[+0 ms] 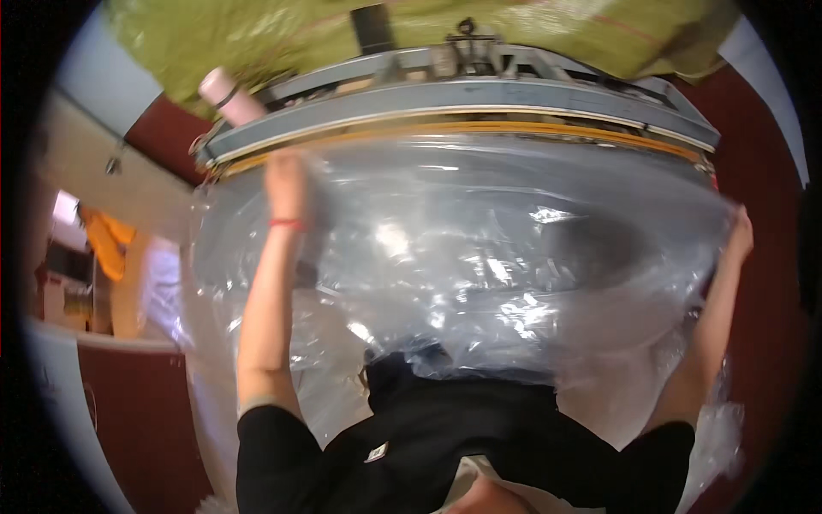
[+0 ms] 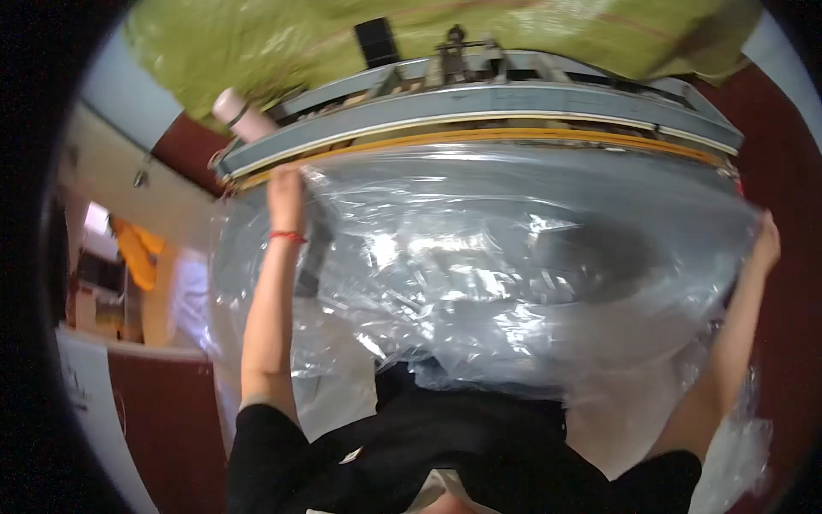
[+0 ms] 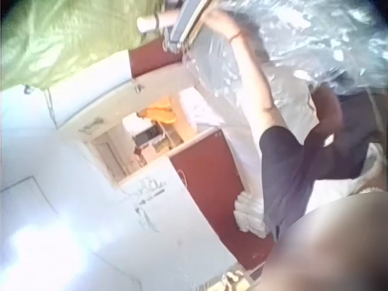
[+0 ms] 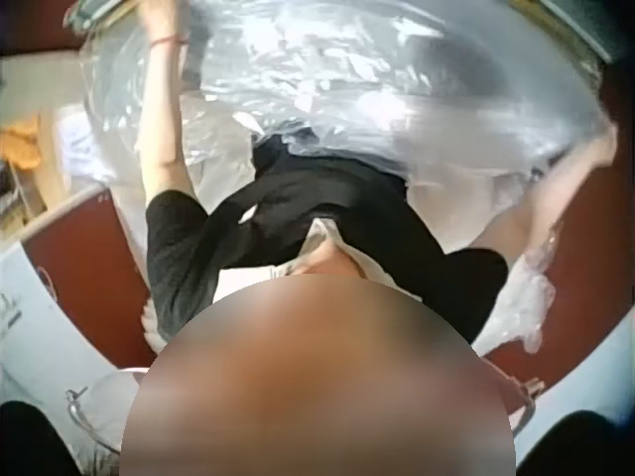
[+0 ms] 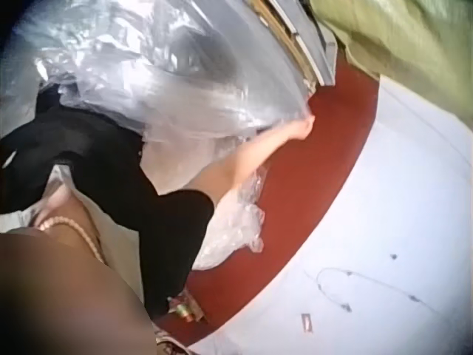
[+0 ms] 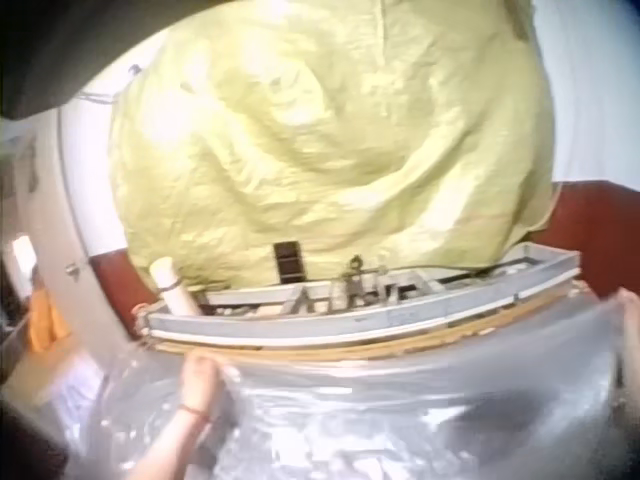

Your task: The person smooths large clear plastic sheets by hand on a manufacturing machine.

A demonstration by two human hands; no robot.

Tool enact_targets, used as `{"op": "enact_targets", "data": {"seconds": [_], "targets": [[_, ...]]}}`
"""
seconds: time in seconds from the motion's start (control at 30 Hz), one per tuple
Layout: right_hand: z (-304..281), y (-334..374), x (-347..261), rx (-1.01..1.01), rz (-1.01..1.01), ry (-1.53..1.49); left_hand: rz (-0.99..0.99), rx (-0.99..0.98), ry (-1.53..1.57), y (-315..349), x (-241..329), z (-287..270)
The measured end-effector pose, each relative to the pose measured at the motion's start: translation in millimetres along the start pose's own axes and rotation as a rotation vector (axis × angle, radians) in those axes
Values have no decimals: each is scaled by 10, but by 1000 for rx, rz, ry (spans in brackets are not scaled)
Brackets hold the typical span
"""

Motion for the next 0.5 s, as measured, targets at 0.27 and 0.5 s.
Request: {"op": "enact_targets", "data": {"seconds": [0.27,0.5], "targets": [[1668,-121,405,-21,-379,116,-435,349,213,222,-974,142],[1807,-138,330,73,-305,-18,-462,354,414,118,-1117,353]]}}
Point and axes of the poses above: each hand's wrist, its own y-axis away from the middle knuckle, its own z-axis out of the palm, x = y × z, the point moved 4 cm from there along -y, towards the middle knuckle, and after that the axes turned 15 degrees about z, right-handed, at the moved point
